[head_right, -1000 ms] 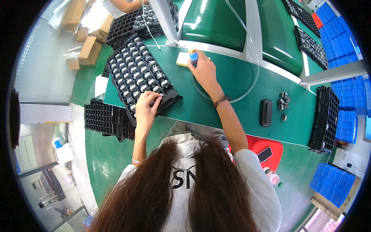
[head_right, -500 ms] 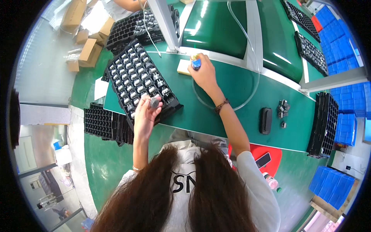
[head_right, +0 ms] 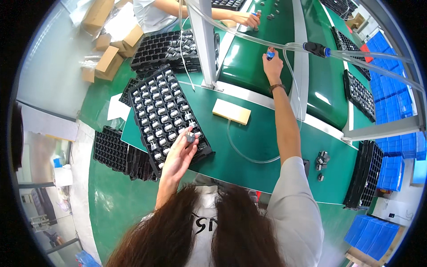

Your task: The person assembles small parts by hand, places them one by one into individual slots in a grid tray, and stacks the filled trays.

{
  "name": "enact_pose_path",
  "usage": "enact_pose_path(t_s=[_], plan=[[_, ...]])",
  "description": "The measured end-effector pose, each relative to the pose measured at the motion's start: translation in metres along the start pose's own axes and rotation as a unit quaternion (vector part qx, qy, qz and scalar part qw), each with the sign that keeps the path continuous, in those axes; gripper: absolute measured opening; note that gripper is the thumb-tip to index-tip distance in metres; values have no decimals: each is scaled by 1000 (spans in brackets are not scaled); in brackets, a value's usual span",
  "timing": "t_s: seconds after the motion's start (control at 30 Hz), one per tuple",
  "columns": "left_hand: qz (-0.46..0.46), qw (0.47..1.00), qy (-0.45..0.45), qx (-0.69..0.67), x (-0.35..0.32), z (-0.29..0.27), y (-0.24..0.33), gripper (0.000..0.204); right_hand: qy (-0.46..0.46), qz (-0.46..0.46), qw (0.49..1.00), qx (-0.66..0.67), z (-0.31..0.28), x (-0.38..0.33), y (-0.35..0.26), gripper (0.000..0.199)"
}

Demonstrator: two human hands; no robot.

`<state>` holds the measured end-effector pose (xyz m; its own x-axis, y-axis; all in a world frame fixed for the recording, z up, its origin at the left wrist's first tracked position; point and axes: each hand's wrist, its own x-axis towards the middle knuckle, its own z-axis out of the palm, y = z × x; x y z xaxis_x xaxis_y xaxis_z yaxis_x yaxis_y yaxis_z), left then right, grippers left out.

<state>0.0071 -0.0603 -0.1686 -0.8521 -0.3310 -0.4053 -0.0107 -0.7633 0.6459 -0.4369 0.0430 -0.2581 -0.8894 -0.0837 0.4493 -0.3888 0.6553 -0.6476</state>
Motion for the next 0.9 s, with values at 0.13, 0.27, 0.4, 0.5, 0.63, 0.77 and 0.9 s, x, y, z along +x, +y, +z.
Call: enact_pose_path(t_s=[0.13, 0.27, 0.4, 0.5, 0.63, 0.77, 0.9], plan=[[31, 998, -17, 55, 9, 14, 1, 41, 14, -40, 999, 7, -15, -7, -12, 40], [88, 992, -64, 58, 24, 17, -8, 29, -13, -62, 969, 240, -50, -63, -58, 31], [94, 993, -43, 64, 10, 35, -8, 30, -288, 153, 790, 520, -143, -168, -148, 29], [98, 987, -55, 112, 3, 43, -15, 30, -335, 84, 776, 527, -169, -212, -159, 26], [97, 988, -50, 114, -10, 47, -18, 32, -317, 43, 782, 535, -180, -236, -162, 26], [93, 988, -44, 118, -20, 44, -24, 32, -330, 55, 781, 528, -187, -247, -166, 26], [105, 988, -27, 105, -25, 41, -30, 31, -345, 68, 774, 527, -188, -261, -167, 26]])
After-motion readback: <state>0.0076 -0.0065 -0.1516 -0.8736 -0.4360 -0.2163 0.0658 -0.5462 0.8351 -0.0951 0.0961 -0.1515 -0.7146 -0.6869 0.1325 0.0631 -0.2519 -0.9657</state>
